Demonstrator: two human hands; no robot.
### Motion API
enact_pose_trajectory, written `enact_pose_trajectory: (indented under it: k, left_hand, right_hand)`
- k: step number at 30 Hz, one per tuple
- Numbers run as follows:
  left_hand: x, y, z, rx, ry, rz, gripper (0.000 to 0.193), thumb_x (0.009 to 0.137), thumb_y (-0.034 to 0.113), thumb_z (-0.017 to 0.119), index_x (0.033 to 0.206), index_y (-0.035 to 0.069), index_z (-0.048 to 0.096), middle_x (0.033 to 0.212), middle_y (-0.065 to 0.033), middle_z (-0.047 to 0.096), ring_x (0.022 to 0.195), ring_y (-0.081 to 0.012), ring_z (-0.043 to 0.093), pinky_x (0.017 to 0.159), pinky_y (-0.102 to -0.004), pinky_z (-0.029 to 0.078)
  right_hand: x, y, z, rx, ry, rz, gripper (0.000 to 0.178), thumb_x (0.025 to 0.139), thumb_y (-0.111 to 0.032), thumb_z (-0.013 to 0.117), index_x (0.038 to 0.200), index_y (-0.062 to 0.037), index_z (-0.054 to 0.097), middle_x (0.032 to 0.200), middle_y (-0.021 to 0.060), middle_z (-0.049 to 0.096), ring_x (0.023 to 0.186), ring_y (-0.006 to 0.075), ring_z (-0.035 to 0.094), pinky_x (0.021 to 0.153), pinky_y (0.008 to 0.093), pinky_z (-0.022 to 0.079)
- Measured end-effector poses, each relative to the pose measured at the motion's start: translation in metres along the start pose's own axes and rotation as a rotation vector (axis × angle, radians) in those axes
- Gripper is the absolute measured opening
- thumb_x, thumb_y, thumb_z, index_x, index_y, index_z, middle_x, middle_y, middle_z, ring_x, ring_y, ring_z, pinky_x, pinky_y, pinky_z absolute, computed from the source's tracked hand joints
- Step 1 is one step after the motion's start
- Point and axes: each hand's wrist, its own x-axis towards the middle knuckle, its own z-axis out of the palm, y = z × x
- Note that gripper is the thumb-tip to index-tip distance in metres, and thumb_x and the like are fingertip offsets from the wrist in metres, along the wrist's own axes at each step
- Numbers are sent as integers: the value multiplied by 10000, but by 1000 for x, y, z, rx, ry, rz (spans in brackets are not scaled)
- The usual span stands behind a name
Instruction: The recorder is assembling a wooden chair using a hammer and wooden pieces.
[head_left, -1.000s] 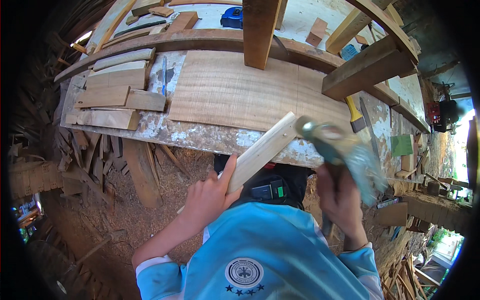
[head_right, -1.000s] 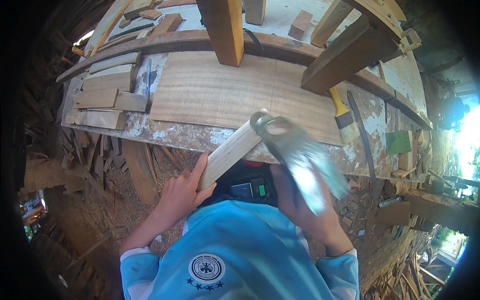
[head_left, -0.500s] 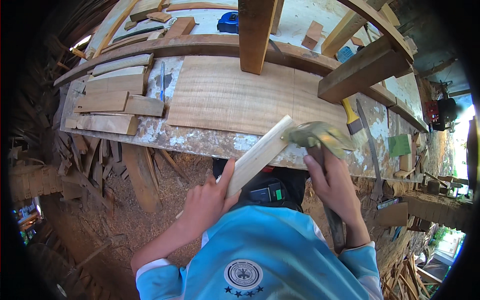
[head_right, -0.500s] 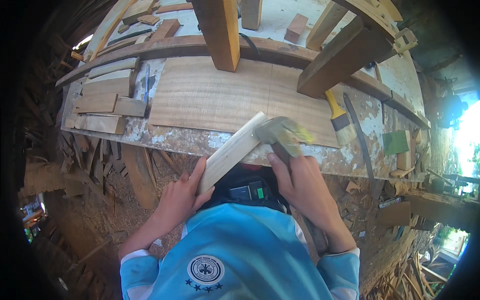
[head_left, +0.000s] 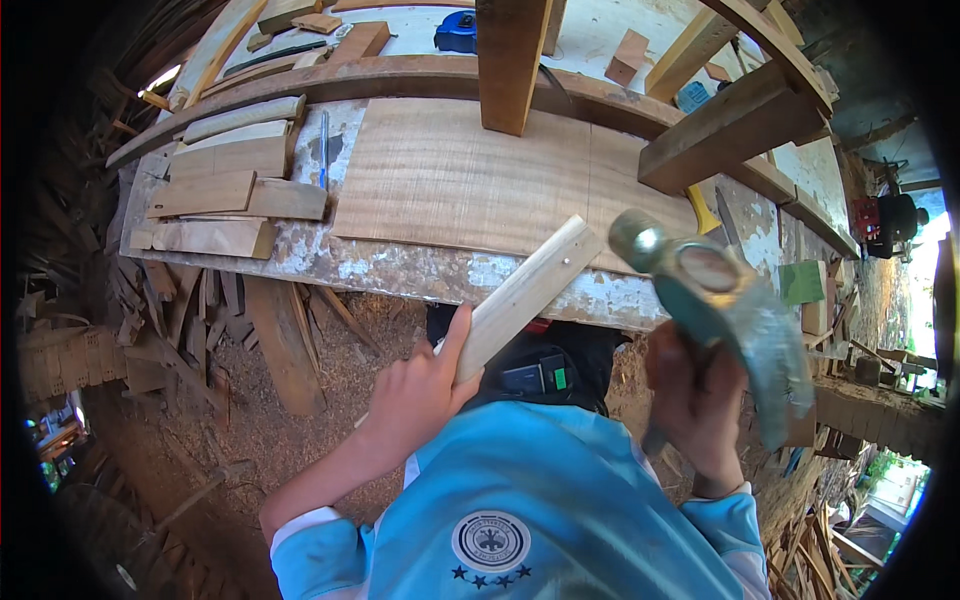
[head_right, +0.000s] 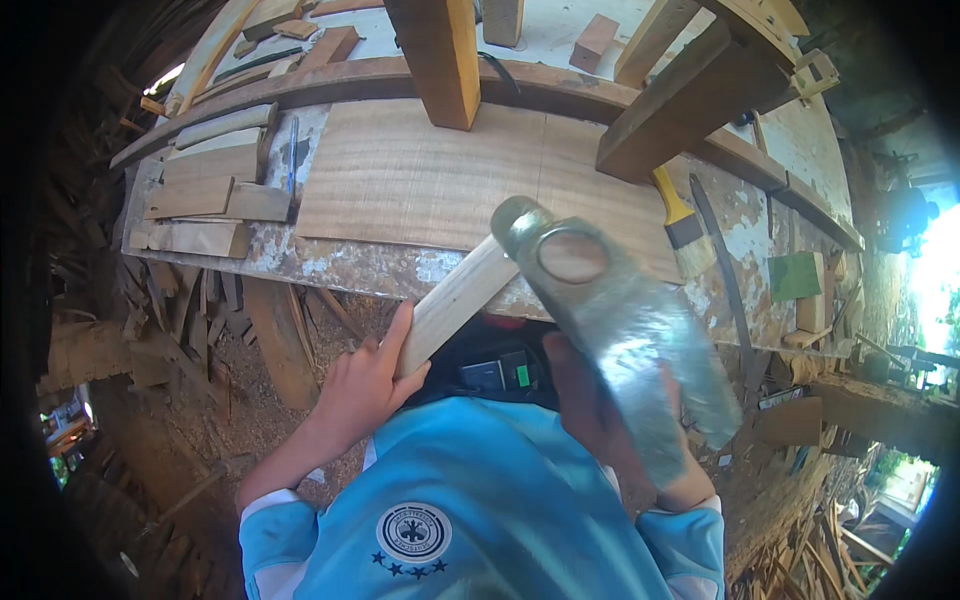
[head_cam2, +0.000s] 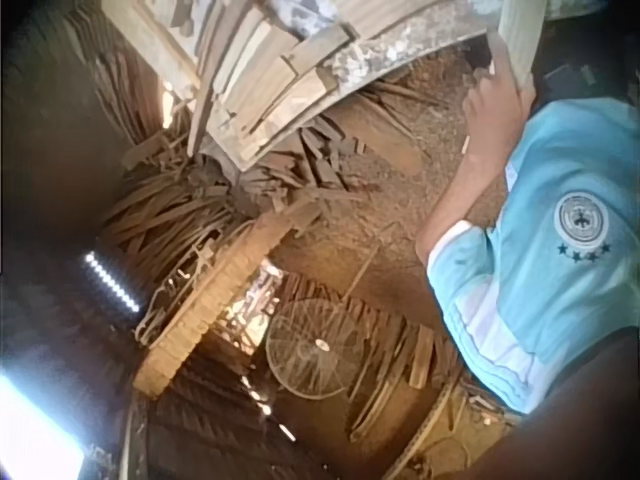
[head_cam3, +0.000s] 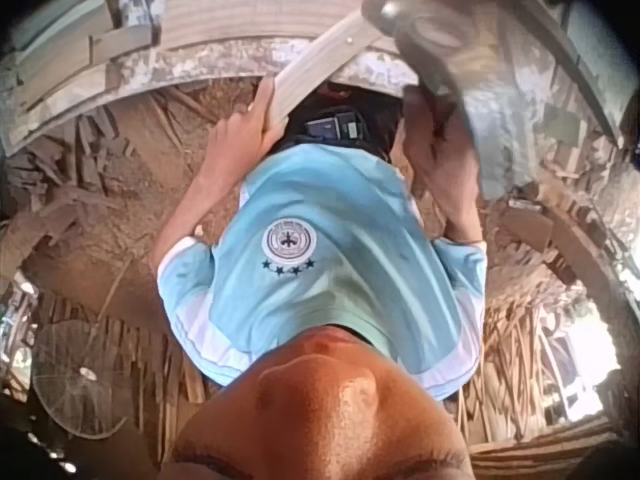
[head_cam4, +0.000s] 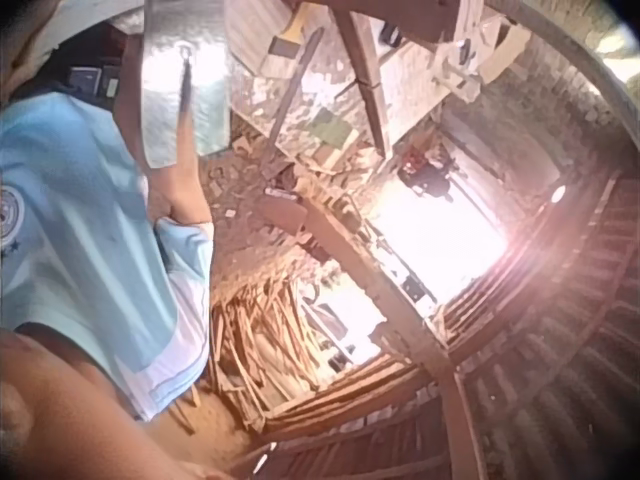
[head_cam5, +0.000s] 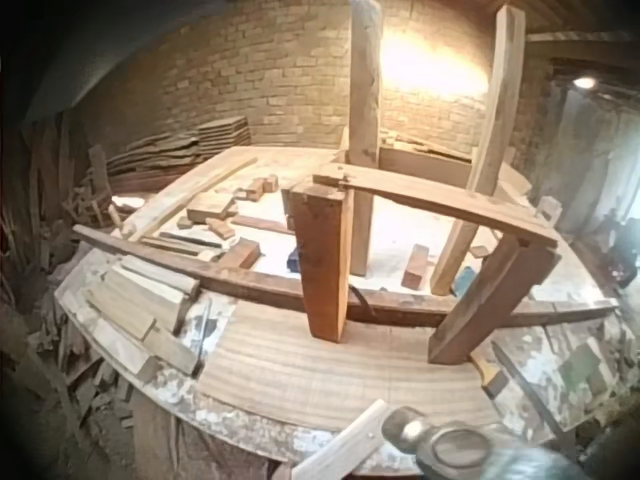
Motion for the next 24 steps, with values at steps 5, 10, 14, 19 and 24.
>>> enact_pose_trajectory:
  k: [5, 10, 14, 19, 24]
  left_hand:
    - [12, 5, -8, 41, -51, -44, 691, 853, 360, 581, 1418, 128, 258, 732, -258, 591, 650, -420, 626, 561, -511, 505]
    - [21, -24, -18, -730, -356, 10, 670, 898, 338, 536, 1431, 77, 225, 673, -125, 540, 520, -229, 567, 474, -339, 452]
    - [23, -46, 1, -1529, -676, -95, 620, 941, 367, 473, 1437, 89, 227, 637, 19, 382, 444, -37, 380, 391, -165, 306]
    - [16, -50, 7, -1908, -777, -119, 606, 951, 388, 449, 1435, 99, 226, 651, 11, 382, 440, -39, 364, 389, -160, 307]
    - [3, -60, -12, -1787, -510, 1, 677, 919, 388, 507, 1435, 63, 212, 652, 8, 384, 433, -43, 371, 384, -168, 316]
  right_hand:
    - [15, 37, 14, 97, -201, 348, 321, 917, -204, 533, 1143, 21, 486, 821, 205, 588, 745, 373, 552, 738, 427, 437]
    - [14, 59, -5, -50, -67, 342, 364, 898, -212, 552, 1176, 16, 491, 786, 208, 604, 676, 364, 589, 665, 399, 460]
    - [25, 78, -12, -245, -61, 272, 357, 845, -203, 609, 1135, -5, 543, 816, 184, 616, 650, 340, 594, 613, 409, 471]
    - [40, 101, 7, -525, 7, 23, 342, 783, -164, 651, 1091, -31, 584, 864, 145, 582, 781, 307, 577, 701, 407, 467]
    - [51, 100, 17, -403, 78, -70, 324, 758, -123, 667, 1061, -24, 608, 929, 146, 561, 945, 311, 528, 836, 381, 421]
